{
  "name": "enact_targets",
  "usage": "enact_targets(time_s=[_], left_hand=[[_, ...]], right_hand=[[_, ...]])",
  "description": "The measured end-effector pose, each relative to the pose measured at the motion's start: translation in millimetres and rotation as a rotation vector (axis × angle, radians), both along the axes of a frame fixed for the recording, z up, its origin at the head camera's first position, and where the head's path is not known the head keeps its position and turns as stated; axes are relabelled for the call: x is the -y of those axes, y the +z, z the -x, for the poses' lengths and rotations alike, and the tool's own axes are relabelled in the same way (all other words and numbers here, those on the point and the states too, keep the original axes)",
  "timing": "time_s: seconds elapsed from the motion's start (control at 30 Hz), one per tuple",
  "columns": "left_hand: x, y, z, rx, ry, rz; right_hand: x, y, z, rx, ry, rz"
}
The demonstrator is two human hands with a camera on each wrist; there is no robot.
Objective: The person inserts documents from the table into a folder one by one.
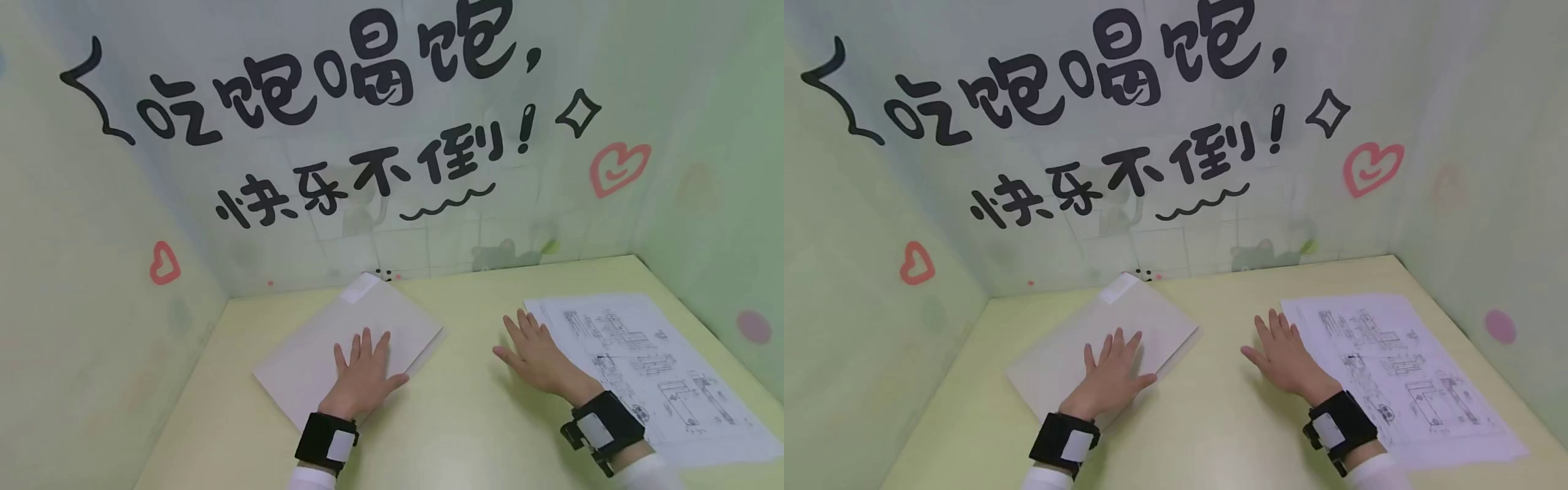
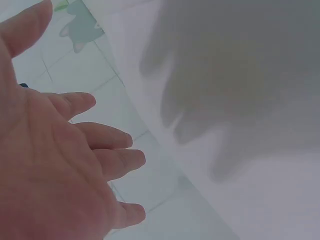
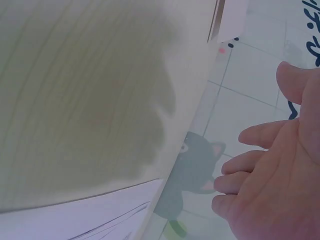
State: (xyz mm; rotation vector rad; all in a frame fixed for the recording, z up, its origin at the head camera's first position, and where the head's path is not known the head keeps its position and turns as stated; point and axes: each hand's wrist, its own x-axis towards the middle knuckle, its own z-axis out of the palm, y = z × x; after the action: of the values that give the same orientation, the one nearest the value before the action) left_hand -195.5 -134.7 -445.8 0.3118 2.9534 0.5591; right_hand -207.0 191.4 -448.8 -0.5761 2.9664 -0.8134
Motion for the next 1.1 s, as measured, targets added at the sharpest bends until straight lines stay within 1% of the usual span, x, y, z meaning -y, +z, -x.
enact_targets(time_s=[0.13,0.23,0.3,0.4,0.5,0.6,0.67,0.77,0.87,0.97,1.1], left_hand=[[17.8,13.0,9.0,0.009,0.027,-0.001],[35.9,16.6,14.3,0.035,0.056,-0.021],[50.3,14.1,17.4,0.051,0.084,-0.038],[74.1,6.6,19.6,0.069,0.13,-0.06],[97.4,-2.3,19.6,0.066,0.174,-0.048],[117.4,-10.3,18.4,0.07,0.196,-0.013],[125.9,-13.4,19.5,0.087,0.193,0.0],[132.1,-15.3,21.8,0.133,0.179,-0.009],[132.3,-16.1,24.6,0.165,0.166,-0.016],[128.8,-17.6,25.2,0.173,0.161,-0.014],[121.6,-21.1,22.1,0.164,0.168,-0.02]], right_hand=[[-2.7,2.1,1.8,0.019,-0.002,0.003],[-3.3,1.4,2.1,0.029,0.001,-0.001],[-2.8,1.0,2.1,0.032,0.006,-0.007],[-1.8,0.6,2.5,0.04,0.01,-0.013],[-0.3,0.7,3.3,0.046,0.017,-0.014],[0.8,-0.5,3.3,0.061,0.021,-0.015],[0.2,-1.3,3.2,0.073,0.019,-0.013],[-0.9,-3.0,2.7,0.089,0.017,-0.012],[-1.7,-3.6,3.3,0.095,0.017,-0.012],[-2.5,-3.2,4.4,0.093,0.015,-0.014],[-3.7,-3.8,5.1,0.101,0.014,-0.013]])
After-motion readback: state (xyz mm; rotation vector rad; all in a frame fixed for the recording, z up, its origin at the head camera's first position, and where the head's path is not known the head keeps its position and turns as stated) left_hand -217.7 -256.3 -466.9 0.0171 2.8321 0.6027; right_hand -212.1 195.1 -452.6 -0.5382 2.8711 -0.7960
